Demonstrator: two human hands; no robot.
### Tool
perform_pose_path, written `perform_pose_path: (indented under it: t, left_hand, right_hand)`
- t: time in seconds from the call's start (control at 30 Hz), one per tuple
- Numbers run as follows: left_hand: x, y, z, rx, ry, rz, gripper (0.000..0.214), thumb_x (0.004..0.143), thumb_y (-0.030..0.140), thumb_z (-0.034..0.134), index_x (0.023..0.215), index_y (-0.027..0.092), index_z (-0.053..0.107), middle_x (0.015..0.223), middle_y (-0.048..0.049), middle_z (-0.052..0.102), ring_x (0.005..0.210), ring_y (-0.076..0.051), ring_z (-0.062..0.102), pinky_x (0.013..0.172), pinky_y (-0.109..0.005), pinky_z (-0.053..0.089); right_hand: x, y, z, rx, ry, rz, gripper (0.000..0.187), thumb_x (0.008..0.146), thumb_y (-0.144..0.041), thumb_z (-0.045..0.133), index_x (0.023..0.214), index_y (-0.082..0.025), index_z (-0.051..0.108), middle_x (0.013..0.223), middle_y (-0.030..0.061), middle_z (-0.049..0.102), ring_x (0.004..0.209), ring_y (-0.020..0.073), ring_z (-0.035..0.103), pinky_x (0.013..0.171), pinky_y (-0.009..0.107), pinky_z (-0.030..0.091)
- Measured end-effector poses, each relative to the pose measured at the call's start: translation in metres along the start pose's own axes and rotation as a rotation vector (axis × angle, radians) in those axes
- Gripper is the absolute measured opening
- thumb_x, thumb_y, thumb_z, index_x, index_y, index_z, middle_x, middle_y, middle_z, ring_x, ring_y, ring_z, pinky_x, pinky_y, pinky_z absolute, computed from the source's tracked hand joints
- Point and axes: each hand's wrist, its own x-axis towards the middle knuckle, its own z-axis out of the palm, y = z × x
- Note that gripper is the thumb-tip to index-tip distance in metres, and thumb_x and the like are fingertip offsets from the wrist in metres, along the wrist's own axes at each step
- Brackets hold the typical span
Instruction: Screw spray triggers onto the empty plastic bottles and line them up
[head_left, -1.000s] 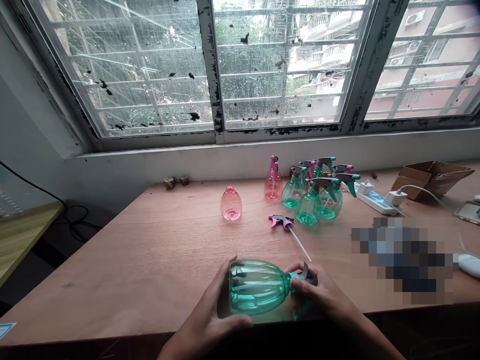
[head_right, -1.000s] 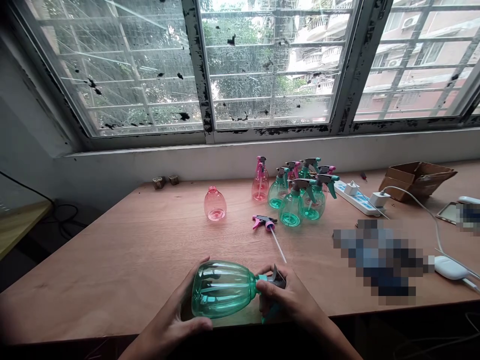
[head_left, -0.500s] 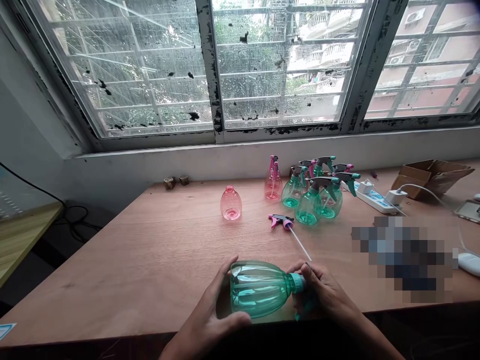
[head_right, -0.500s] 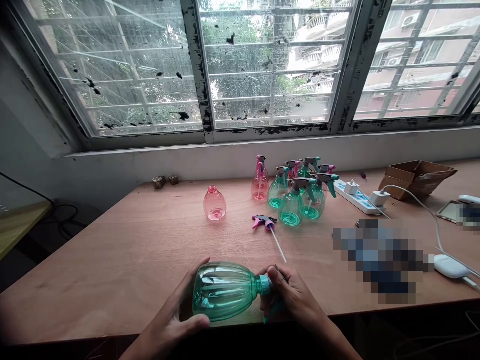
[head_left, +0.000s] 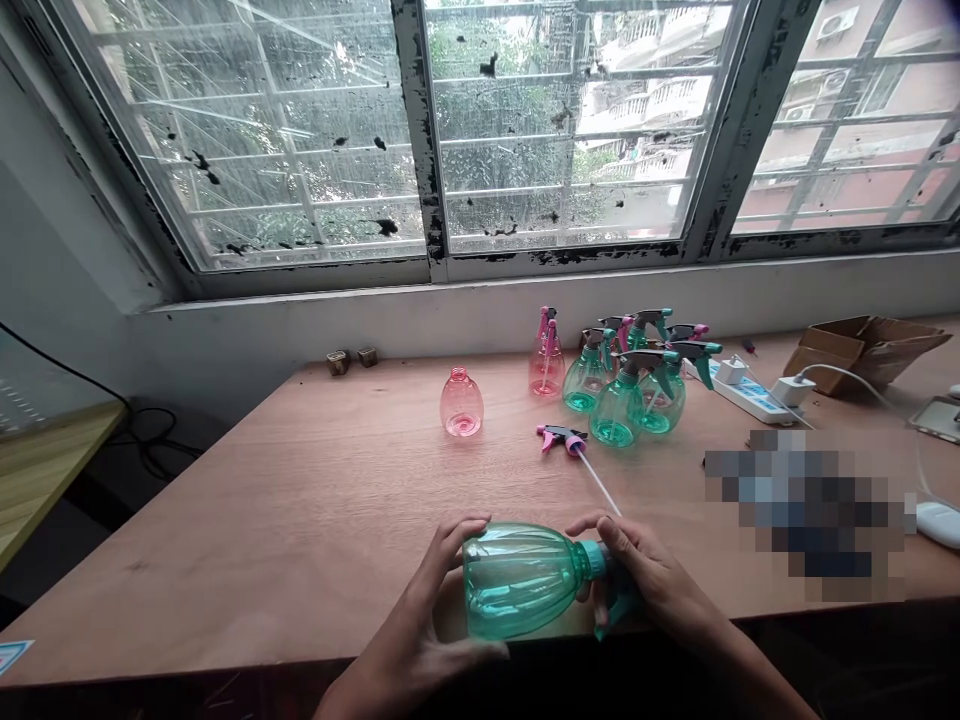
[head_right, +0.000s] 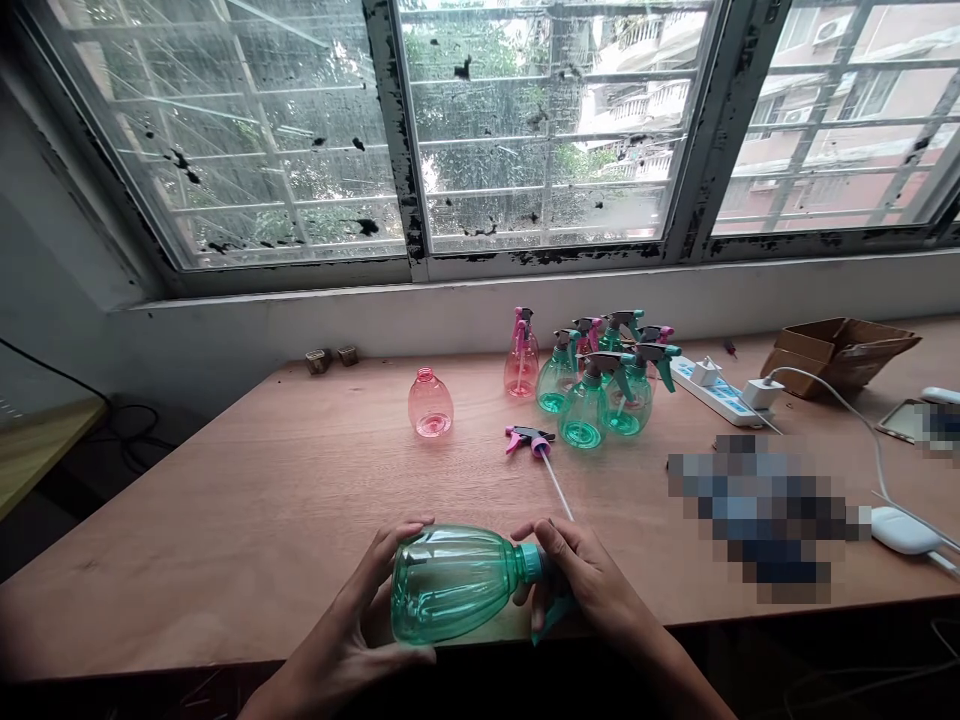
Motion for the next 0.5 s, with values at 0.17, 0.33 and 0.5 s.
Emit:
perform_pose_path:
  t: [0.17,0.33,0.5]
  left_hand:
    - [0.001,0.009,0.004,-0.117,0.044,-0.063,0.088,0.082,0.020,0.082,0.151,0.044,0.034,0.162,-0.0053,0.030,0.144,-0.035,0.042,0.116,-0.045,0.045]
    - [-0.002,0.011,0.004,-0.140,0.072,-0.136,0.104,0.077,0.024,0.088,0.155,0.045,0.023,0.164,-0.0059,0.032,0.146,-0.036,0.040,0.119,-0.050,0.040]
    - [-0.006,0.000,0.002,-0.175,-0.006,-0.112,0.100,0.078,0.029,0.087,0.154,0.044,0.023,0.158,-0.0090,0.040,0.135,-0.035,0.055,0.108,-0.046,0.051]
  right_hand:
    - [-0.003,0.003,0.000,0.011,-0.025,-0.006,0.053,0.095,-0.066,0.053,0.113,-0.017,0.059,0.066,0.0041,0.079,0.046,0.0166,0.072,0.046,0.023,0.055]
    - [-0.004,0.003,0.000,0.007,-0.042,-0.033,0.046,0.097,-0.061,0.055,0.108,-0.016,0.061,0.067,0.0027,0.078,0.051,0.0162,0.073,0.051,0.024,0.056]
    - [-0.006,0.000,0.001,-0.036,-0.025,-0.024,0.048,0.095,-0.063,0.057,0.106,-0.016,0.065,0.065,-0.0008,0.074,0.053,0.0161,0.073,0.053,0.024,0.055]
